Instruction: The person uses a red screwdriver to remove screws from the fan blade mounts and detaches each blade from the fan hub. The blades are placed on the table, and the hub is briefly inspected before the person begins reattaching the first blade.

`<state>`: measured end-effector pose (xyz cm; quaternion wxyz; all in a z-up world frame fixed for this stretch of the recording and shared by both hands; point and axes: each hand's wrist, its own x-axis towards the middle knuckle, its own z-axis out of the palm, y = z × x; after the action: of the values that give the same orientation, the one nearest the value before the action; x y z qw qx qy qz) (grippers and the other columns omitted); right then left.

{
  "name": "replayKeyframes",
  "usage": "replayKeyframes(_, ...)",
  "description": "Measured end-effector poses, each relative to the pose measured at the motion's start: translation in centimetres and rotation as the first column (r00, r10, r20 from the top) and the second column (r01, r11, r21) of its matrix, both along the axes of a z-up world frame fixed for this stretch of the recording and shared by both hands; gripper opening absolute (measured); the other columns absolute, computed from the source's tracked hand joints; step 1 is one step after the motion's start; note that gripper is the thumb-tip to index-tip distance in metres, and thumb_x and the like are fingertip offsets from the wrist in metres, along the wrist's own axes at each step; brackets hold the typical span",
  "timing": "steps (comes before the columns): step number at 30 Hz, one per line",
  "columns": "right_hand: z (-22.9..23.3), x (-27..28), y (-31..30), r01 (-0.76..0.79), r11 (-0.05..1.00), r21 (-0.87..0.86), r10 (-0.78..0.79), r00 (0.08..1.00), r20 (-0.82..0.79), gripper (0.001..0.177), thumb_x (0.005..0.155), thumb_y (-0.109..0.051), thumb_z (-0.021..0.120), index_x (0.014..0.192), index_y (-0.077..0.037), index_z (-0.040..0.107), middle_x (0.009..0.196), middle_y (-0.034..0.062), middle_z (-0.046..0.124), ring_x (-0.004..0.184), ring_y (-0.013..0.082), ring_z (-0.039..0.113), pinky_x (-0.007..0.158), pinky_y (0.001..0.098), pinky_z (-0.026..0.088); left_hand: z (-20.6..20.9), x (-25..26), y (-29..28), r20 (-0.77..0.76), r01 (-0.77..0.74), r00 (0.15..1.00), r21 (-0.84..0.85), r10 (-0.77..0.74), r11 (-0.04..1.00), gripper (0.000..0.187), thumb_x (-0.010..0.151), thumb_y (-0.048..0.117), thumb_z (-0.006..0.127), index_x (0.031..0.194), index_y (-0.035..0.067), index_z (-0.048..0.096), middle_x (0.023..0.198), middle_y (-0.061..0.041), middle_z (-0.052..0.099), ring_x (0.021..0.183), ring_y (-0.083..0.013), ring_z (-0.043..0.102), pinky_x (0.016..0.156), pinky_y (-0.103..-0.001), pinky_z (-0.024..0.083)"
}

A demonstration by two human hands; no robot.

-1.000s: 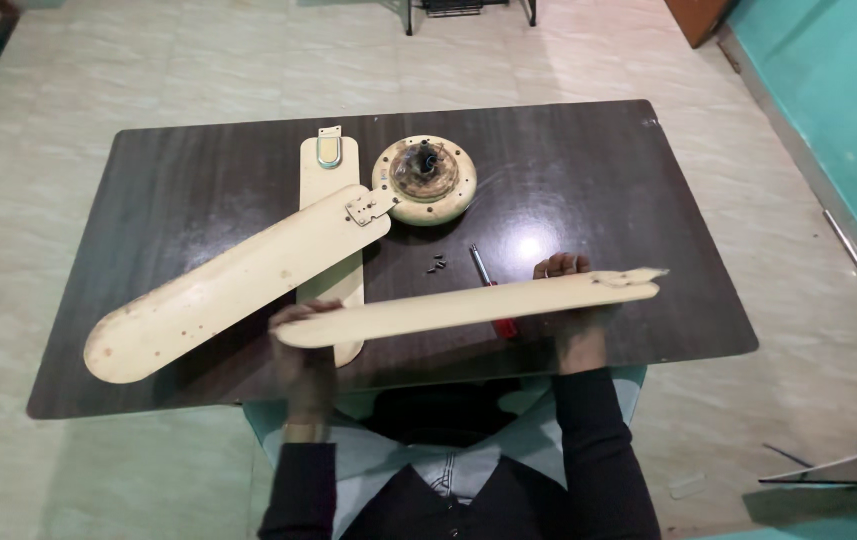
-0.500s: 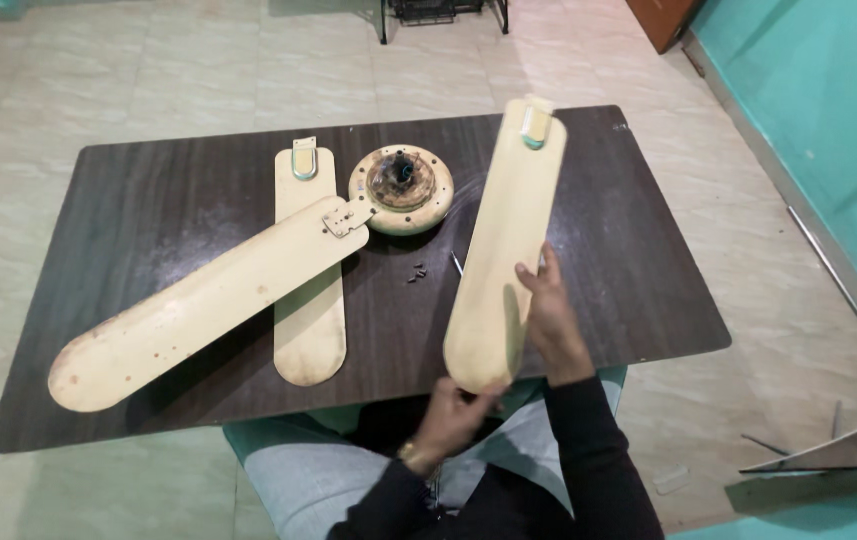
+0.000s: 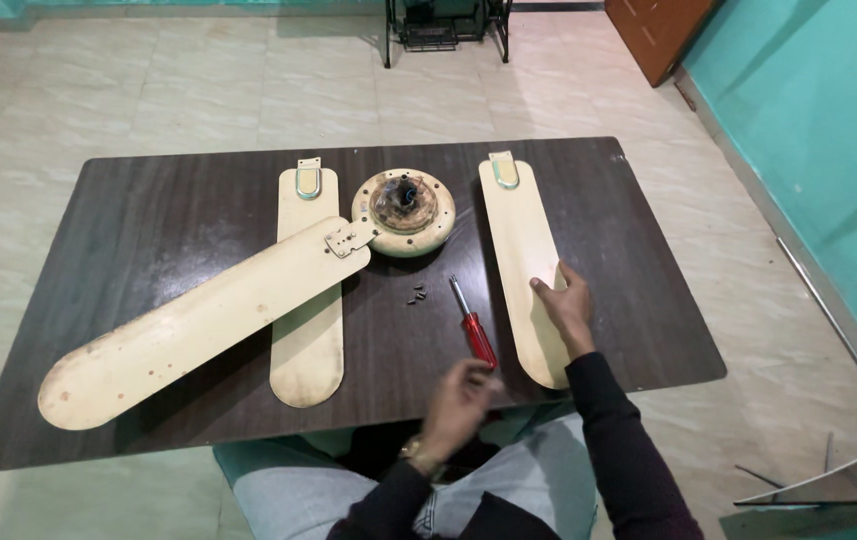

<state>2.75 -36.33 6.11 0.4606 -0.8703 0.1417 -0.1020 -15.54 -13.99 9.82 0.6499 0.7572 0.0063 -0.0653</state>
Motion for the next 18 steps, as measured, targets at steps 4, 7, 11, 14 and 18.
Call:
replayKeyframes(4, -1.9, 1.2, -0.2, 0.003, 0.99, -0.137, -0.001, 1.0, 0.011, 0.084, 0.074, -0.037, 0.089, 0.143, -0.002, 0.057, 0.131, 0.0231, 0.068, 0.116, 0.0333, 0.068, 0.1, 0.044, 0.052, -1.5, 1.9, 5.3, 0.222, -0.283, 0.943, 0.143, 0.248, 0.949, 0.025, 0.093, 0.024, 0.071, 0.11, 0.006, 0.071, 0.087, -0.009, 0.078, 0.067, -0.0149, 0.071, 0.06, -0.031, 0.058)
replayKeyframes(7, -1.6, 1.7, 0.4, -0.015, 0.976, -0.217, 0.005, 0.999, -0.047, 0.093, 0.071, -0.039, 0.089, 0.148, -0.004, 0.051, 0.134, 0.0252, 0.059, 0.123, 0.0386, 0.059, 0.103, 0.0473, 0.048, -2.5, 2.8, 8.5, 0.385, -0.386, 0.881, 0.254, 0.274, 0.887, 0.02, 0.095, 0.021, 0.069, 0.107, 0.005, 0.071, 0.089, -0.011, 0.076, 0.07, -0.0186, 0.072, 0.062, -0.033, 0.058)
replayKeyframes(11, -0.6, 1.0, 1.8, -0.023, 0.939, -0.342, 0.011, 0.999, -0.036, 0.089, 0.073, -0.044, 0.089, 0.147, -0.007, 0.054, 0.127, 0.0238, 0.047, 0.125, 0.0424, 0.042, 0.11, 0.0502, 0.04, -3.7, 2.7, 10.0, 0.373, -0.425, 0.871, 0.249, 0.319, 0.87, 0.019, 0.094, 0.019, 0.069, 0.106, 0.005, 0.072, 0.085, -0.012, 0.076, 0.067, -0.0225, 0.072, 0.062, -0.035, 0.057)
replayKeyframes(14, 0.6, 0.5, 2.8, -0.024, 0.872, -0.489, -0.053, 0.988, -0.143, 0.074, 0.078, -0.051, 0.084, 0.138, -0.013, 0.061, 0.132, 0.0184, 0.043, 0.129, 0.0387, 0.036, 0.106, 0.059, 0.032, -4.4, 2.3, 9.8, 0.385, -0.448, 0.856, 0.22, 0.344, 0.867, 0.018, 0.095, 0.019, 0.069, 0.106, 0.005, 0.072, 0.084, -0.013, 0.075, 0.069, -0.0218, 0.072, 0.063, -0.035, 0.057)
replayKeyframes(18, 2.0, -2.2, 4.8, 0.004, 0.818, -0.575, 0.09, 0.987, 0.134, 0.065, 0.081, -0.047, 0.078, 0.134, -0.013, 0.064, 0.131, 0.0195, 0.047, 0.126, 0.0368, 0.041, 0.102, 0.0603, 0.032, -4.6, 2.1, 10.0, 0.39, -0.508, 0.814, 0.122, 0.429, 0.853, 0.019, 0.096, 0.02, 0.067, 0.108, 0.006, 0.073, 0.087, -0.012, 0.076, 0.072, -0.0195, 0.074, 0.063, -0.033, 0.058)
